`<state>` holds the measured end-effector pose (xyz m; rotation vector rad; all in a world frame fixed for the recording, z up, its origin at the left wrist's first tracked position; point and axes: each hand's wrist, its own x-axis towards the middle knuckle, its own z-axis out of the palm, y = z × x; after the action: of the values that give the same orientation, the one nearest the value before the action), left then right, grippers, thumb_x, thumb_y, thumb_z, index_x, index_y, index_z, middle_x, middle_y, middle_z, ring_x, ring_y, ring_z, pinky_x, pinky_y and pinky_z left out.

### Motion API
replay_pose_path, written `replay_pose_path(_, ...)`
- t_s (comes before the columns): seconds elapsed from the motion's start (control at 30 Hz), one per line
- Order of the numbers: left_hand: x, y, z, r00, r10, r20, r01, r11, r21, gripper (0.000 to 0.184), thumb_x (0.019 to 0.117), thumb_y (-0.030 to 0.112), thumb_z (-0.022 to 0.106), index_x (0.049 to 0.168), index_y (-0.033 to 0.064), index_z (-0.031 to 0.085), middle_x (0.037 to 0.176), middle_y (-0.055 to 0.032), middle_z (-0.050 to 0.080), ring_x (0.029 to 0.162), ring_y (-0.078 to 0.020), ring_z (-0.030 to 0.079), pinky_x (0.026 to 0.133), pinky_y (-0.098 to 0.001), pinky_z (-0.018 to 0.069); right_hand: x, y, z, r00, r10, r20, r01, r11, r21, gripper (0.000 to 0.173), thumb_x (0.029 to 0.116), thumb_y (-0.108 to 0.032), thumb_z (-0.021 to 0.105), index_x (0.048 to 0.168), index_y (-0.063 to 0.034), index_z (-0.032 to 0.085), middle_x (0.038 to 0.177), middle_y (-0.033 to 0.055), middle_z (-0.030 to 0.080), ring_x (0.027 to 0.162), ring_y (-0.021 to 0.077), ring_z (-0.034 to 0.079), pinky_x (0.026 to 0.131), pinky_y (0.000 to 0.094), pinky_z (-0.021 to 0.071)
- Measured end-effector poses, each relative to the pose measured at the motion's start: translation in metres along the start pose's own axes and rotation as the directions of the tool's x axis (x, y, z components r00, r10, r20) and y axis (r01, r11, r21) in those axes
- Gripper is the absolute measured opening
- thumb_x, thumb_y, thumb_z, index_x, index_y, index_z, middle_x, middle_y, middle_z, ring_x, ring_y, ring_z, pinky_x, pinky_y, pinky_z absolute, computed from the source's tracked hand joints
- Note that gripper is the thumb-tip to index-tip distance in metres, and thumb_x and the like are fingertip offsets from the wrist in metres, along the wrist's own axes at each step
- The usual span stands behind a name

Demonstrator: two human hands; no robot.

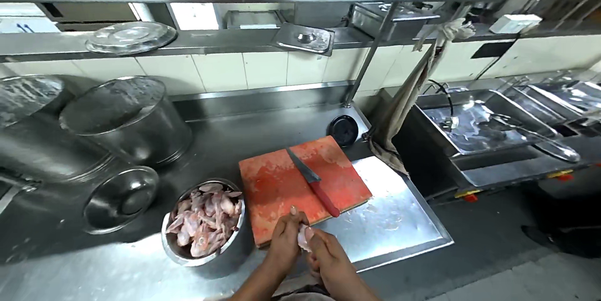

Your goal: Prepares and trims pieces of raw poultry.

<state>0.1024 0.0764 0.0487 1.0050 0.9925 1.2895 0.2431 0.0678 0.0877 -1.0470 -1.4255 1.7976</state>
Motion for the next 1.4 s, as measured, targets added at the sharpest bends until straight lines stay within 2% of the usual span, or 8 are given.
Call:
replay_pose_path(0.2, 0.001, -0.003, -0.001, 0.952, 0.298, -0.065, -0.256, 0.895, 0.365, 0.080, 0.0980, 0.074, 0.039, 0.119, -0.0002, 0.060, 0.106, -0.0089, 0.063, 0.095, -0.0144, 0.063, 0.087, -0.0350, 0.0564, 0.002, -0.007, 0.007, 0.996, 0.090, -0.005, -0.087, 0.971, 0.221, 0.030, 0.1104, -0.028, 0.032, 0.100, -0.0128, 0.056, 0.065, -0.0074, 0.049, 0.049, 0.0025, 0.041, 0.045, 0.0202, 0.0370)
replay_pose_path(0.33, -0.004, 0.020, -0.010, 0.986, 0.097, 0.134, -0.141, 0.915, 0.378, 0.102, 0.0748, 0.089, 0.060, 0.131, 0.0033, 0.058, 0.108, -0.0070, 0.066, 0.095, -0.0121, 0.064, 0.085, -0.0350, 0.0572, -0.014, -0.024, -0.007, 0.964, 0.088, 0.249, -0.177, 0.915, 0.363, 0.020, 0.1109, -0.028, 0.037, 0.106, -0.0180, 0.054, 0.074, -0.0098, 0.052, 0.057, -0.0007, 0.043, 0.051, 0.0175, 0.0377)
replay_pose_path(0.47, -0.017, 0.030, -0.004, 0.962, 0.081, 0.262, -0.119, 0.984, 0.132, 0.078, 0.0818, 0.068, 0.073, 0.121, 0.0022, 0.060, 0.101, -0.0034, 0.065, 0.089, -0.0070, 0.064, 0.081, -0.0278, 0.0565, -0.020, -0.024, -0.005, 0.972, -0.197, 0.132, 0.211, 0.972, -0.106, 0.025, 0.1083, -0.026, 0.044, 0.113, -0.0059, 0.057, 0.072, -0.0068, 0.054, 0.056, 0.0002, 0.047, 0.051, 0.0212, 0.0429)
replay_pose_path(0.57, -0.027, 0.022, 0.007, 0.963, 0.173, 0.207, -0.172, 0.985, -0.025, 0.065, 0.0896, 0.062, 0.068, 0.114, 0.0031, 0.060, 0.094, 0.0027, 0.063, 0.084, -0.0012, 0.061, 0.077, -0.0217, 0.0533, -0.020, -0.020, 0.004, 0.896, -0.441, 0.052, 0.402, 0.755, -0.519, 0.044, 0.1104, -0.031, 0.042, 0.113, 0.0076, 0.062, 0.076, 0.0095, 0.066, 0.064, 0.0095, 0.064, 0.062, 0.0302, 0.0570)
replay_pose_path(0.67, -0.032, 0.025, 0.010, 0.959, 0.211, 0.187, -0.215, 0.977, 0.001, 0.056, 0.0924, 0.055, 0.066, 0.114, 0.0035, 0.059, 0.092, 0.0022, 0.061, 0.082, -0.0014, 0.059, 0.075, -0.0213, 0.0523, -0.024, -0.012, 0.009, 0.812, -0.581, 0.051, 0.442, 0.557, -0.703, 0.048, 0.1101, -0.036, 0.040, 0.109, 0.0063, 0.062, 0.072, 0.0110, 0.068, 0.065, 0.0111, 0.068, 0.062, 0.0283, 0.0585)
replay_pose_path(0.9, -0.036, 0.028, 0.007, 0.987, 0.096, 0.126, -0.112, 0.985, 0.128, 0.025, 0.0931, 0.022, 0.061, 0.109, 0.0032, 0.060, 0.088, 0.0000, 0.063, 0.077, -0.0045, 0.062, 0.069, -0.0236, 0.0542, -0.009, 0.010, 0.001, 0.753, -0.653, 0.088, 0.413, 0.363, -0.835, 0.043, 0.1048, -0.038, 0.041, 0.098, -0.0013, 0.063, 0.062, 0.0049, 0.062, 0.054, 0.0128, 0.064, 0.050, 0.0307, 0.0542)
replay_pose_path(1.23, -0.037, 0.034, 0.001, 0.975, 0.169, -0.144, -0.130, 0.961, 0.245, 0.016, 0.0888, 0.010, 0.061, 0.104, 0.0056, 0.063, 0.086, 0.0001, 0.065, 0.075, -0.0078, 0.063, 0.067, -0.0253, 0.0549, -0.005, 0.010, 0.018, 0.852, -0.515, 0.093, 0.255, 0.254, -0.933, 0.046, 0.1036, -0.039, 0.040, 0.081, -0.0079, 0.065, 0.057, 0.0047, 0.060, 0.048, 0.0214, 0.064, 0.042, 0.0419, 0.0507)
replay_pose_path(1.4, -0.032, 0.021, -0.006, 0.949, 0.145, -0.280, -0.079, 0.969, 0.234, 0.016, 0.0939, 0.024, 0.065, 0.097, 0.0079, 0.066, 0.078, 0.0013, 0.063, 0.070, -0.0083, 0.061, 0.064, -0.0260, 0.0530, 0.004, 0.008, 0.023, 0.862, -0.496, 0.105, 0.197, 0.137, -0.971, 0.040, 0.0996, -0.037, 0.046, 0.079, -0.0090, 0.066, 0.055, 0.0034, 0.058, 0.047, 0.0212, 0.063, 0.040, 0.0416, 0.0497)
